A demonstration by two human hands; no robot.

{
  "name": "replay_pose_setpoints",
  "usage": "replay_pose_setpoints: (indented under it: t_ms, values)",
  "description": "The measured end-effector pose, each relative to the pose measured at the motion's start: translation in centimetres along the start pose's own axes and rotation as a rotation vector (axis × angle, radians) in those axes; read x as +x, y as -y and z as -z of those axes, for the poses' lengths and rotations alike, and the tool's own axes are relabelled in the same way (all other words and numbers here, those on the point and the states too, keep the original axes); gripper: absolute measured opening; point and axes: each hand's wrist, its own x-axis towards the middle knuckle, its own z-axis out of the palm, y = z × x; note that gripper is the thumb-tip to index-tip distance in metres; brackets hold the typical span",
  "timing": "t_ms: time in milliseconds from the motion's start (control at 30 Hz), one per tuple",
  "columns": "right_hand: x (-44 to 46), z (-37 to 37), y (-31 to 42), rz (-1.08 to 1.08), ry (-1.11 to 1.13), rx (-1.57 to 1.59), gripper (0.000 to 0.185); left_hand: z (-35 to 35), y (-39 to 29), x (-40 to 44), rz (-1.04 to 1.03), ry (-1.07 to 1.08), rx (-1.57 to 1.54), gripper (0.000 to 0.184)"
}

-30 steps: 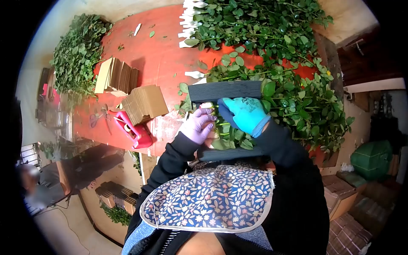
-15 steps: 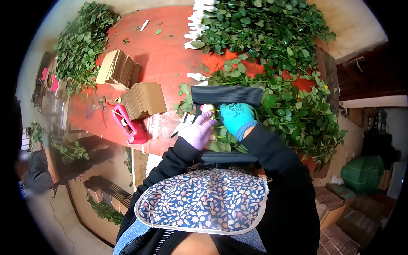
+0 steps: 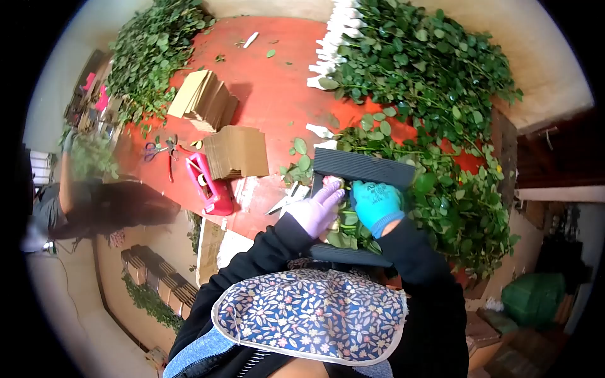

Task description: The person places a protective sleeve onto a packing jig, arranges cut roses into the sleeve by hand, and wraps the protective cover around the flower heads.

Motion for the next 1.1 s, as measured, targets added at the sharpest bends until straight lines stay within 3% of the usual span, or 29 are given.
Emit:
replay_pose_setpoints:
  t_ms: [33,167,200,233,300,367,467,567,667,700,833,867,967,1067,1100]
  values:
    - [-0.1,0.3,0.1,0.027,-0.031,-0.007,0.014,0.3,0.0,0.0,0.011,0.035,-0.040,0.052]
    - [-0.9,3.8,1.3,0.008,-0.108,-0.041,0.018,1.3,3.3,-0.6,-0.140,-0.156,-0.335,0.036]
    - [-1.1,5.0,1.6,-0.018,-0.104,-0.012,0.019,2.3,4.5,-1.2,0.009,-0.172,-0.303,0.025]
    - [-1.4,6.0,1.8,-0.033,-0.135,0.054,0.023,4.4,4.4,-1.5,0.317,-0.271,-0.232,0.025]
    - [-1.9,7.2,2.1,-0.042,-0.176,0.055,0.025,4.7,9.8,-1.6,0.437,-0.560,0.201,0.045]
    - [-2.1,7.3,2.4,-0.032,-0.184,0.049,0.026,4.7,14.8,-0.2,0.679,-0.534,0.486,0.068]
    - [-2.0,6.8,2.6,0.024,-0.245,0.015,0.025,4.5,20.9,1.5,1.008,-0.191,0.503,0.074]
    - [-2.6,7.5,2.8,-0.010,-0.209,-0.018,0.026,4.7,23.6,0.9,0.957,-0.344,0.337,0.055]
    - [-2.9,8.0,2.6,-0.083,-0.165,0.079,0.029,5.5,24.2,-1.5,0.826,-0.493,0.210,0.048]
    - [-2.9,7.9,2.5,-0.108,-0.171,0.083,0.029,5.6,25.2,-1.8,0.887,-0.493,0.175,0.052]
    - [-3.1,7.2,2.6,-0.068,-0.185,0.114,0.032,4.9,28.5,-4.0,0.677,-0.639,0.092,0.033]
    - [-2.9,7.1,2.9,-0.052,-0.186,0.166,0.032,5.2,28.0,-4.1,0.533,-0.709,0.121,0.025]
    - [-2.7,7.3,3.2,-0.086,-0.119,0.333,0.040,6.2,19.3,-3.9,0.413,-0.551,-0.812,0.020]
    - [-2.7,5.1,2.5,-0.118,0.030,0.871,0.048,4.2,8.0,-2.6,0.185,-0.337,-1.121,0.020]
    - [-2.7,4.4,2.2,-0.157,0.124,0.941,0.040,3.2,5.8,-2.2,0.131,-0.283,-1.159,0.020]
